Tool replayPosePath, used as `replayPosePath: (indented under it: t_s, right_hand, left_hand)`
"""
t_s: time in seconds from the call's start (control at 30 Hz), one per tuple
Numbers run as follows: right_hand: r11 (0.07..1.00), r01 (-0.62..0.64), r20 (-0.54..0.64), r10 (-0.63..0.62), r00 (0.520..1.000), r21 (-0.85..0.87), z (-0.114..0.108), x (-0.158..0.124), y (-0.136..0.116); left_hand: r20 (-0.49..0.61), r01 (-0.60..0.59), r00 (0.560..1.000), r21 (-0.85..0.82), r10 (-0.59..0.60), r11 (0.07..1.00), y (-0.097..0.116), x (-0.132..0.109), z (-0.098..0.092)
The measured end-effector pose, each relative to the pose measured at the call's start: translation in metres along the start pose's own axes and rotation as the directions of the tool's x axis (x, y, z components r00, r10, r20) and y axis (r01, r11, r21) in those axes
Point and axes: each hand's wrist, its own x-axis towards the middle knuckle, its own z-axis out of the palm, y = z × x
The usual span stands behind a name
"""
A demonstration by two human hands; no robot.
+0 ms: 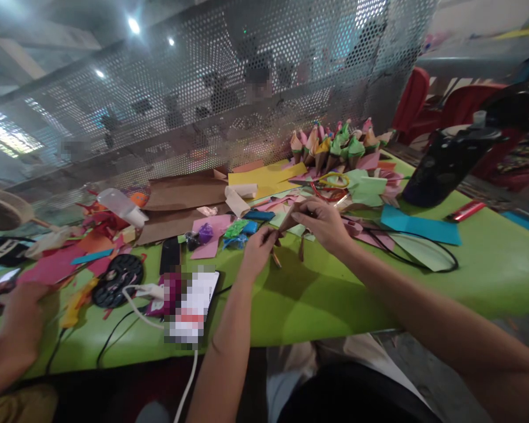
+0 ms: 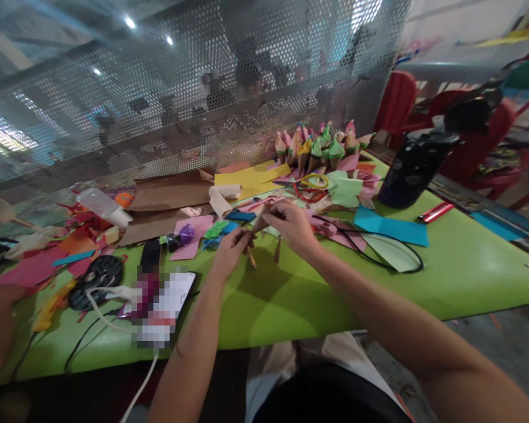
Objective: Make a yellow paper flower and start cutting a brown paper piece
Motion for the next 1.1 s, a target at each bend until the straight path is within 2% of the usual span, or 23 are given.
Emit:
replayPosePath:
  t_s: [0.1, 0.2, 0.27, 0.4, 0.67, 0.83, 1.1]
  right_hand:
    - [1.000, 0.018, -0.011, -0.018, 1.000, -0.012, 0.000, -0.001, 0.001]
    - [0.998, 0.047, -0.008, -0.048, 0.999, -0.032, 0.002, -0.001, 0.002]
    - [0.997, 0.069, 0.013, -0.068, 0.998, -0.037, 0.003, -0.002, 0.002]
    - [0.994, 0.096, 0.066, -0.093, 0.993, -0.047, 0.005, -0.004, 0.001]
    - [0.994, 0.105, 0.091, -0.102, 0.991, -0.028, 0.006, -0.006, -0.002]
    - [0.993, 0.113, 0.085, -0.110, 0.990, -0.027, 0.006, -0.006, -0.003]
    - [0.991, 0.131, -0.001, -0.131, 0.991, 0.001, -0.001, -0.002, -0.010]
  left_hand:
    - [0.017, 0.005, 1.000, 0.017, -0.006, 1.000, 0.000, -0.001, 0.000]
    - [0.060, 0.035, 0.998, -0.058, -0.032, 0.998, 0.001, -0.002, 0.001]
    - [0.089, 0.042, 0.995, -0.095, -0.034, 0.995, 0.003, -0.003, 0.002]
    - [0.119, 0.033, 0.993, -0.060, -0.025, 0.998, 0.003, -0.003, 0.004]
    - [0.041, 0.025, 0.999, -0.046, -0.023, 0.999, 0.001, -0.001, 0.004]
    - [0.047, 0.020, 0.999, -0.061, -0.017, 0.998, 0.002, -0.001, 0.005]
    - [0.032, 0.045, 0.999, -0.098, -0.042, 0.994, 0.000, 0.000, 0.004]
